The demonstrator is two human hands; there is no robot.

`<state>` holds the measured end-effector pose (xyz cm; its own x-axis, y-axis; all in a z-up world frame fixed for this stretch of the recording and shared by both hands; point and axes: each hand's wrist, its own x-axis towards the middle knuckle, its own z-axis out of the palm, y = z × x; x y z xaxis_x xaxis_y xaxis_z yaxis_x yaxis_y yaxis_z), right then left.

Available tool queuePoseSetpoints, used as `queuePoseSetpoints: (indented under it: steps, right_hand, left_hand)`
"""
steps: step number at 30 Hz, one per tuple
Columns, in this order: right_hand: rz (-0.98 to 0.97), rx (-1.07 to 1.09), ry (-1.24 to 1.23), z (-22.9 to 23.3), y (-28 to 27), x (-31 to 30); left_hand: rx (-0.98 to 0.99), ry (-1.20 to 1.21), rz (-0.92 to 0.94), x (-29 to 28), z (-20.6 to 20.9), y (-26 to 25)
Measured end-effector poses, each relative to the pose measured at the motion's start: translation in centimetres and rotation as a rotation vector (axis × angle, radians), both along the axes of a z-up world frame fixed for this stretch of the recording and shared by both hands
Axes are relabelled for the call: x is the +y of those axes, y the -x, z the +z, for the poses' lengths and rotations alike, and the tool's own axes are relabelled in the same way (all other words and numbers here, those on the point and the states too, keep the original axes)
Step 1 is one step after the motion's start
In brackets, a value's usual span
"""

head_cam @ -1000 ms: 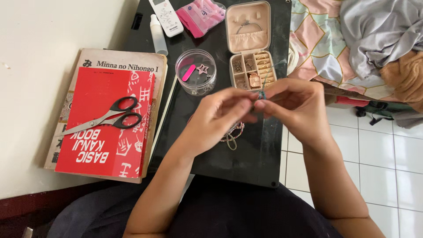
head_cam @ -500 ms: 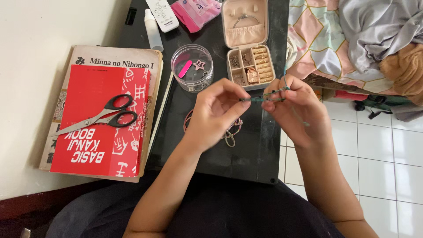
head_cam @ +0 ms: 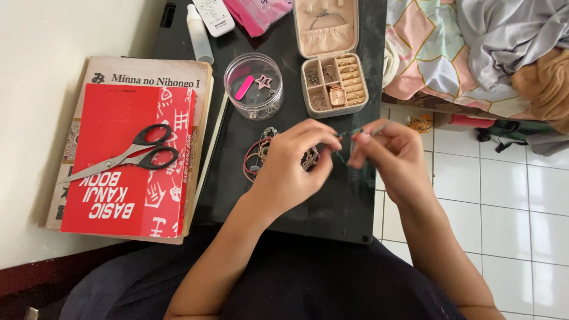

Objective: The person removes a watch and a bracelet, then places them into a jewelry box. They also untangle several beaded bracelets and place them into a clear container. The items are then moved to a dresser.

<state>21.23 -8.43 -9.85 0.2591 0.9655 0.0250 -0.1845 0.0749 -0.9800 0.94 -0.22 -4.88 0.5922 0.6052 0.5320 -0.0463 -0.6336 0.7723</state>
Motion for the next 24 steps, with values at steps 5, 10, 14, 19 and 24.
queuePoseSetpoints:
  steps: [5,10,14,19,24]
  right_hand:
    - [-0.049,-0.392,0.223,1.1,0.4,-0.8]
    - [-0.098,-0.796,0.373,2.6,0.3,-0.6]
    - [-0.199,-0.893,0.22,2.8,-0.6,-0.6]
    - [-0.341,-0.966,-0.018,3.2,-2.3,-1.2]
    - [-0.188,-0.951,-0.112,5.2,-0.1,-2.0]
  left_hand:
    - [0.289,0.02,0.051,-0.4,-2.2,-1.1]
    - [0.411,-0.157,0.108,-0.2,-4.2,-2.7]
    - [0.372,-0.251,0.207,-0.1,-3.5,-2.3]
    - [0.21,-0.128,0.291,0.0,-0.5,2.1]
    - [0.174,-0.037,0.486,-1.0,0.8,6.5]
